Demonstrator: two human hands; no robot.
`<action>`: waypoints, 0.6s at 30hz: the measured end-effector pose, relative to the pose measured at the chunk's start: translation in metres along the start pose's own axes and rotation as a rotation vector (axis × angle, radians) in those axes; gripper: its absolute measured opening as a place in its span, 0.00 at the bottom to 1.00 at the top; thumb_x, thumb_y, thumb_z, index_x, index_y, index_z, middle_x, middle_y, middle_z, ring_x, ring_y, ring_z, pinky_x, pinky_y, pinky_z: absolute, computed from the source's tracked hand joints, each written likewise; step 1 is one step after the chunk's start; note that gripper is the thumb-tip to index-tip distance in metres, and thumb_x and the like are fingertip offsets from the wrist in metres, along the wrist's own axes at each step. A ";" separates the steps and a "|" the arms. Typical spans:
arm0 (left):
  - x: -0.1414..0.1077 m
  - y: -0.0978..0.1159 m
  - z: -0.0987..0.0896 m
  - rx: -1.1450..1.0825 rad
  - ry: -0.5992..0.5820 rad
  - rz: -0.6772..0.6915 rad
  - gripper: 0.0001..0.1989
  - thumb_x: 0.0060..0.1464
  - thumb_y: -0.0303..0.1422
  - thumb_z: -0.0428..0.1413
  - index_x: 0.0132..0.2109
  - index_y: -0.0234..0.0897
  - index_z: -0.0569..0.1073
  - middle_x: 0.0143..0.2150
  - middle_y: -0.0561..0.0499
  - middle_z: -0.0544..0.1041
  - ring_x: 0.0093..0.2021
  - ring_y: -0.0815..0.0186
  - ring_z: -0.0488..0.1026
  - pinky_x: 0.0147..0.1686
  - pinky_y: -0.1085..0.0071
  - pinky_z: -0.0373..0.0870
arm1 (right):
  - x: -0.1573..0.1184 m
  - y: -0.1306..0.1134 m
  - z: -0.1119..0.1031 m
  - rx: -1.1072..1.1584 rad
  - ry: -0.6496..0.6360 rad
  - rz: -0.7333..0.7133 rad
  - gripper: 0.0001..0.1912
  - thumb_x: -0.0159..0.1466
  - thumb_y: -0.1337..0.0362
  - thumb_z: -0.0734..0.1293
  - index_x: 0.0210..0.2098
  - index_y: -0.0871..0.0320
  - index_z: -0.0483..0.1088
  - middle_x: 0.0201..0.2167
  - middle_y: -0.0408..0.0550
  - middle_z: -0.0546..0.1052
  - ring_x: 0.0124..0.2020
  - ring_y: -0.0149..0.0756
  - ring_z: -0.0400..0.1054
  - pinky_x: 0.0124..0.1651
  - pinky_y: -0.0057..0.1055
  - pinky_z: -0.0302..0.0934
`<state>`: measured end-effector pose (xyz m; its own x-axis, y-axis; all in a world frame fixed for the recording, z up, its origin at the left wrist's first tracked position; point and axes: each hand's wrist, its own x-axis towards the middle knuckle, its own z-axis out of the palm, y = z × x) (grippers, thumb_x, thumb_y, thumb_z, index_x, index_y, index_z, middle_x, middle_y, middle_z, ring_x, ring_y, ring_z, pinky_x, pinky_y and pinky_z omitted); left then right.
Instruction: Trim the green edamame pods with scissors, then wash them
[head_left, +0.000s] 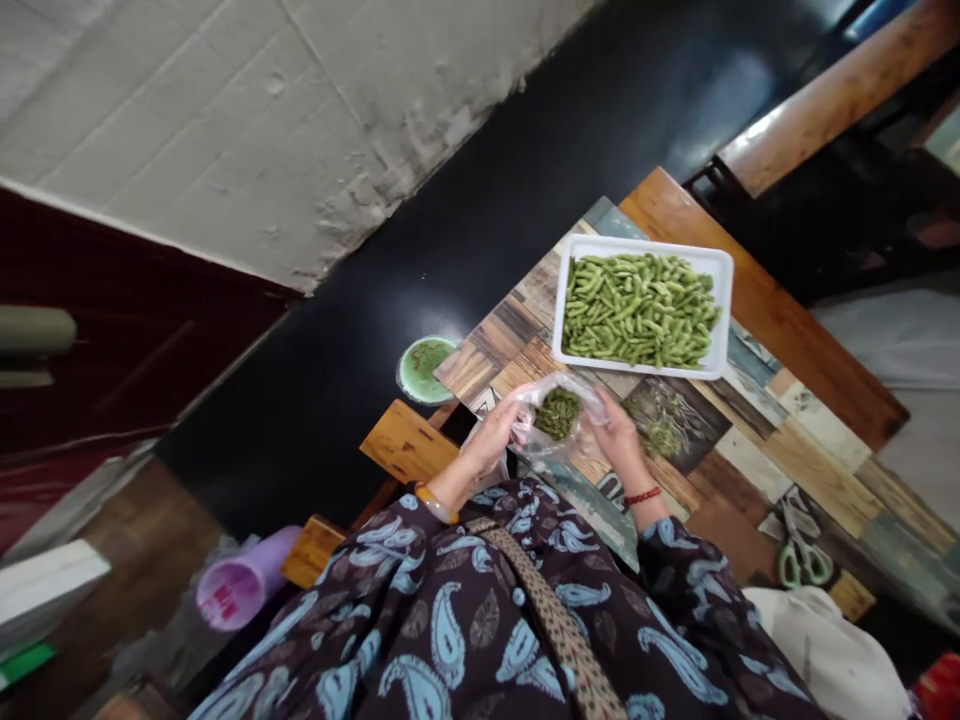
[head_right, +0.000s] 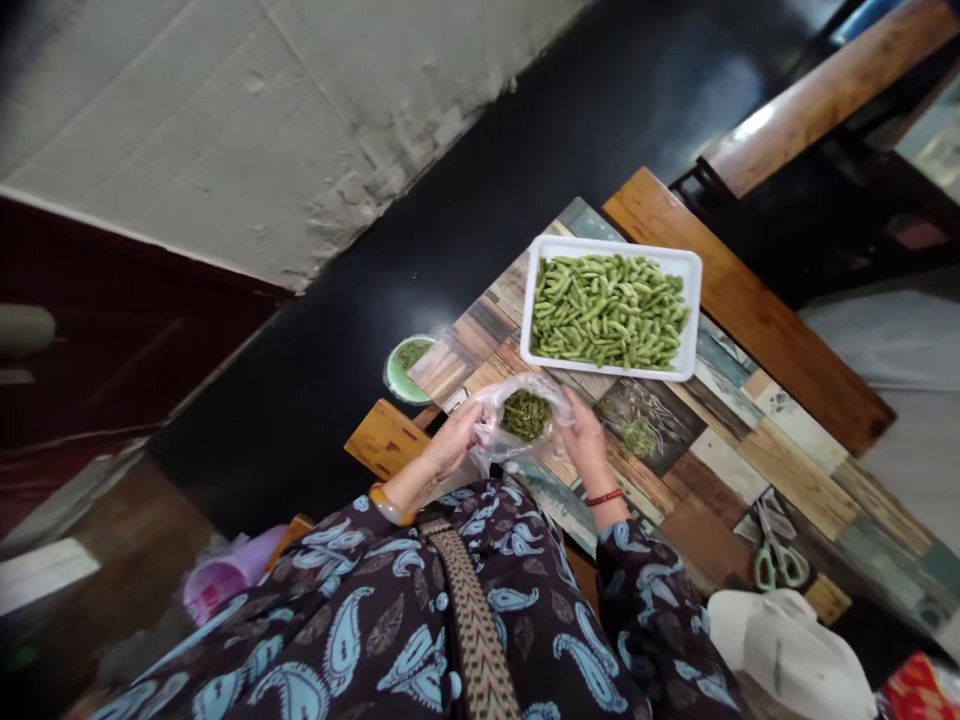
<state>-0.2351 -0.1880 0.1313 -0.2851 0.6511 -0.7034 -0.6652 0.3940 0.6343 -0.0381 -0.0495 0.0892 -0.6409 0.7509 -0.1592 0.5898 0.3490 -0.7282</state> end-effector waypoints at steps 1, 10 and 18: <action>-0.004 0.002 -0.009 -0.016 0.017 0.000 0.29 0.54 0.50 0.58 0.58 0.39 0.74 0.34 0.49 0.74 0.23 0.69 0.66 0.19 0.72 0.62 | 0.004 -0.017 0.017 0.049 -0.083 -0.052 0.15 0.64 0.64 0.59 0.48 0.57 0.71 0.41 0.51 0.75 0.44 0.43 0.70 0.51 0.44 0.68; -0.034 0.041 -0.137 -0.001 0.341 0.172 0.35 0.42 0.42 0.69 0.57 0.37 0.72 0.48 0.45 0.78 0.43 0.62 0.75 0.42 0.70 0.70 | 0.053 -0.200 0.144 0.300 -0.497 -0.459 0.15 0.62 0.75 0.57 0.43 0.57 0.70 0.45 0.53 0.72 0.49 0.39 0.69 0.54 0.36 0.68; 0.038 0.052 -0.242 -0.129 0.588 0.268 0.15 0.42 0.35 0.64 0.39 0.33 0.77 0.33 0.51 0.78 0.32 0.68 0.71 0.35 0.72 0.66 | 0.112 -0.217 0.219 0.084 -0.732 -0.487 0.23 0.66 0.67 0.65 0.60 0.61 0.65 0.59 0.58 0.70 0.62 0.43 0.65 0.65 0.41 0.61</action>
<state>-0.4472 -0.2996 0.0601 -0.7576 0.2382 -0.6077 -0.5857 0.1629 0.7940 -0.3453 -0.1641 0.0831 -0.9824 -0.0275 -0.1848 0.1501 0.4728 -0.8683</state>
